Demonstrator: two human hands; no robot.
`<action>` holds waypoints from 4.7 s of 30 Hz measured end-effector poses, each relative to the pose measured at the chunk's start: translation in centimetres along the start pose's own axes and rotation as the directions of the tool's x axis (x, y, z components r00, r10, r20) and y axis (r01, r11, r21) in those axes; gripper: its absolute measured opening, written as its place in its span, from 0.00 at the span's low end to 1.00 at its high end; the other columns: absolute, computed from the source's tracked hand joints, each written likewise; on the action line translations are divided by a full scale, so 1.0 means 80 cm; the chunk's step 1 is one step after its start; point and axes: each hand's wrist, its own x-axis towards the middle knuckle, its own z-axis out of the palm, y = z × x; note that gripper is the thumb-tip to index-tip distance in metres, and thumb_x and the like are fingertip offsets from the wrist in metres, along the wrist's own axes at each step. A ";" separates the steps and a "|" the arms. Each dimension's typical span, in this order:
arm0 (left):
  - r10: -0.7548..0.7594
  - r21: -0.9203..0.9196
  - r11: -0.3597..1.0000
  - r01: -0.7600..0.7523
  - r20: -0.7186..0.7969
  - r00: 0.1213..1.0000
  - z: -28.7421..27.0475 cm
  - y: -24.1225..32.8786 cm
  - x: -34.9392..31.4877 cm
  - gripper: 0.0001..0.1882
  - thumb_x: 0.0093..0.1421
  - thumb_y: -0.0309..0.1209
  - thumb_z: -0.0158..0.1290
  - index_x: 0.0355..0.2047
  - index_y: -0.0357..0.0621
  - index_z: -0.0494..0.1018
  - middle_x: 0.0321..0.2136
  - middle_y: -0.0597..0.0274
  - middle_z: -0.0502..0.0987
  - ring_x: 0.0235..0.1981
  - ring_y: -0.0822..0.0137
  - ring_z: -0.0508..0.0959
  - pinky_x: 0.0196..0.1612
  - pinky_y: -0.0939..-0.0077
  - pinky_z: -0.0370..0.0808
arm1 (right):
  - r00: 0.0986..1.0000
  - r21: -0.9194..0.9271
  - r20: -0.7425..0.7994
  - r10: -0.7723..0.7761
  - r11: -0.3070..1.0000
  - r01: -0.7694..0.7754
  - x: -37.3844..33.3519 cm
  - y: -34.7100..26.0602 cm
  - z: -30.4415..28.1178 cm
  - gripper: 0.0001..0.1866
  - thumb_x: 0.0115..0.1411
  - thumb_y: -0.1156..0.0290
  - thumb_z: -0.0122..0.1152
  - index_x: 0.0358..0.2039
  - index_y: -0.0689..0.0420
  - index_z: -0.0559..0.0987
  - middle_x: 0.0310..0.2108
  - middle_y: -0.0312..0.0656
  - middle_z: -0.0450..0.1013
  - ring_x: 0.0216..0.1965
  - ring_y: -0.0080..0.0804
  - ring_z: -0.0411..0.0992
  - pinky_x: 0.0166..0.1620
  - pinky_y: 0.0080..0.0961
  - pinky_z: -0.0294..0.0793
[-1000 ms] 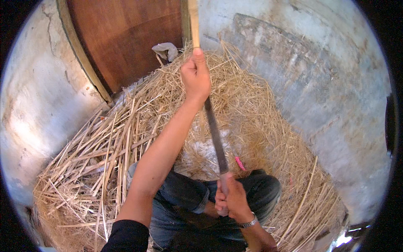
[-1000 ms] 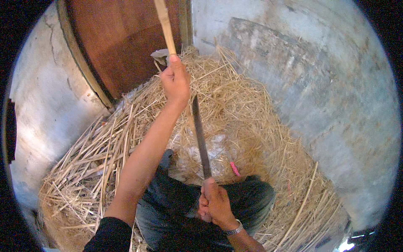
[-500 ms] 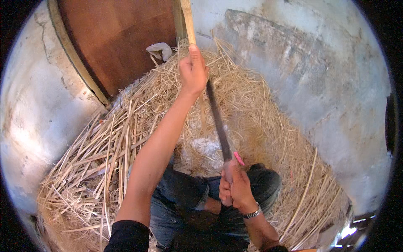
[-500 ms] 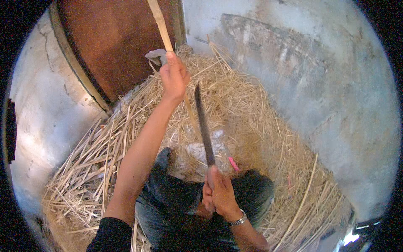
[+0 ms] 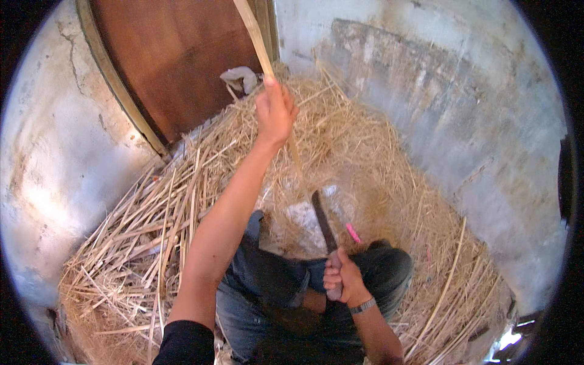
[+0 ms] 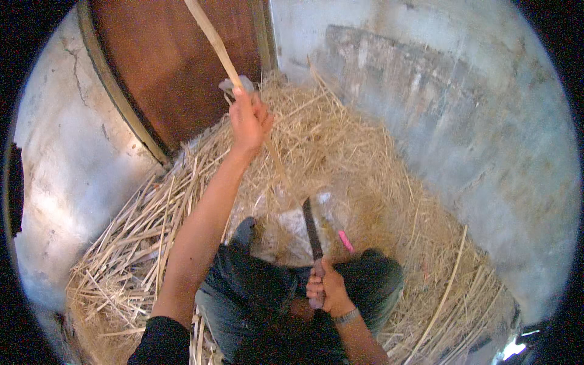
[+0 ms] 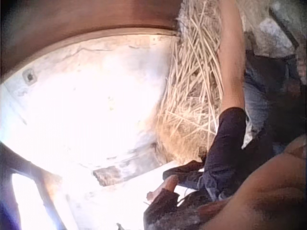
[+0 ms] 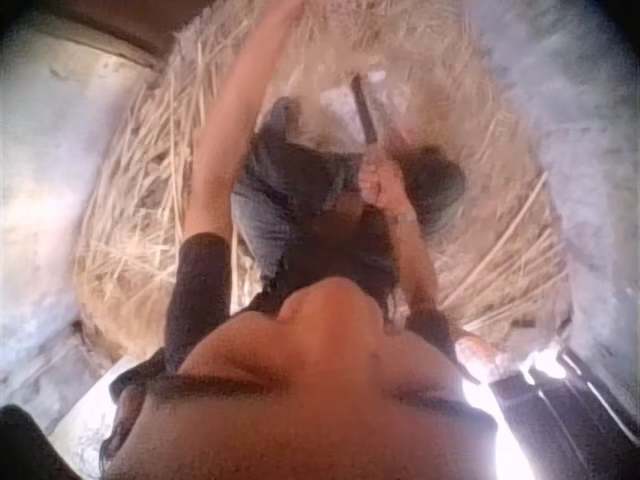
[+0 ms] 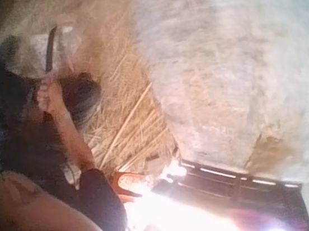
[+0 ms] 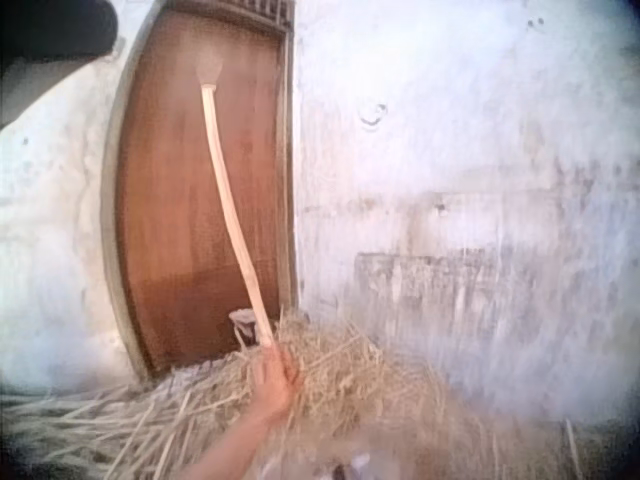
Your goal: The person sharpens a bamboo stick using a small hand knife while seated and then uses a machete to further shape the end of the stick while sitting on the floor.
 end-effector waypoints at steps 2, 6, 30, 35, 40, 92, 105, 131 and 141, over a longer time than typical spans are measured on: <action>0.085 0.051 0.995 -0.084 -0.009 0.996 0.005 0.002 -0.001 0.32 0.71 0.58 0.35 0.15 0.50 0.55 0.11 0.75 0.53 0.12 0.79 0.54 0.16 0.80 0.51 | 0.978 -0.101 -0.101 -0.185 0.979 0.174 -0.017 -0.014 0.020 0.30 0.63 0.33 0.48 0.33 0.52 0.67 0.16 0.28 0.56 0.12 0.22 0.55 0.17 0.28 0.60; 0.202 0.284 0.946 -0.154 -0.148 0.968 0.015 -0.019 -0.004 0.34 0.72 0.55 0.36 0.14 0.45 0.57 0.10 0.72 0.56 0.13 0.76 0.57 0.18 0.73 0.53 | 0.761 -0.329 0.004 -0.649 0.718 0.613 -0.084 -0.023 0.077 0.30 0.66 0.36 0.44 0.33 0.55 0.68 0.15 0.31 0.59 0.11 0.22 0.58 0.14 0.22 0.61; 0.381 0.604 0.766 -0.220 -0.152 0.912 0.057 -0.032 0.009 0.36 0.72 0.54 0.37 0.14 0.39 0.59 0.10 0.65 0.58 0.15 0.71 0.60 0.20 0.66 0.58 | 0.595 -0.304 0.300 -0.746 0.517 0.801 -0.044 0.006 0.082 0.34 0.67 0.32 0.36 0.27 0.54 0.65 0.13 0.35 0.58 0.11 0.26 0.57 0.16 0.26 0.58; 0.324 0.530 0.830 -0.173 -0.207 0.923 0.034 -0.026 0.024 0.35 0.72 0.51 0.38 0.14 0.35 0.59 0.09 0.62 0.58 0.15 0.69 0.59 0.21 0.63 0.56 | 0.953 -0.454 -0.042 -0.301 0.855 0.250 -0.046 -0.002 0.063 0.28 0.68 0.39 0.44 0.31 0.55 0.67 0.15 0.33 0.59 0.11 0.21 0.56 0.15 0.24 0.59; 0.275 0.490 0.857 -0.159 -0.175 0.945 0.024 -0.029 0.004 0.36 0.72 0.53 0.37 0.14 0.35 0.59 0.09 0.64 0.58 0.16 0.70 0.59 0.21 0.64 0.57 | 0.866 -0.233 0.115 -0.487 0.834 0.500 -0.126 -0.045 0.133 0.29 0.69 0.39 0.40 0.31 0.56 0.67 0.14 0.34 0.60 0.12 0.22 0.57 0.16 0.23 0.60; 0.237 0.386 0.912 -0.141 -0.216 0.947 0.002 -0.027 0.021 0.38 0.71 0.58 0.34 0.12 0.42 0.57 0.10 0.70 0.58 0.15 0.74 0.60 0.20 0.68 0.56 | 0.665 -0.208 -0.040 -0.745 0.658 0.724 -0.012 -0.028 0.110 0.29 0.67 0.38 0.47 0.24 0.53 0.66 0.13 0.31 0.58 0.11 0.23 0.59 0.14 0.23 0.59; 0.120 0.133 0.985 -0.112 -0.052 0.991 0.022 -0.022 0.018 0.33 0.69 0.60 0.36 0.15 0.50 0.55 0.12 0.75 0.54 0.13 0.79 0.54 0.17 0.78 0.51 | 0.904 -0.366 -0.245 -0.351 0.897 0.249 0.033 0.032 0.030 0.30 0.65 0.37 0.48 0.23 0.53 0.66 0.13 0.31 0.58 0.11 0.22 0.58 0.15 0.24 0.61; 0.003 0.058 0.998 -0.003 -0.005 1.000 -0.005 0.005 0.002 0.32 0.68 0.63 0.32 0.17 0.52 0.53 0.13 0.76 0.50 0.13 0.79 0.50 0.17 0.80 0.49 | 0.330 -0.401 0.259 -0.908 0.209 0.892 -0.027 0.005 0.106 0.25 0.72 0.49 0.44 0.24 0.55 0.66 0.15 0.34 0.60 0.13 0.21 0.60 0.16 0.21 0.61; -0.003 0.059 0.998 0.003 -0.006 1.000 -0.001 0.002 -0.002 0.32 0.69 0.62 0.33 0.18 0.52 0.54 0.12 0.76 0.52 0.13 0.80 0.50 0.16 0.81 0.49 | 0.820 -0.437 0.012 -0.572 0.735 0.518 -0.034 0.000 0.086 0.27 0.69 0.43 0.48 0.25 0.54 0.67 0.14 0.32 0.60 0.12 0.20 0.59 0.15 0.21 0.61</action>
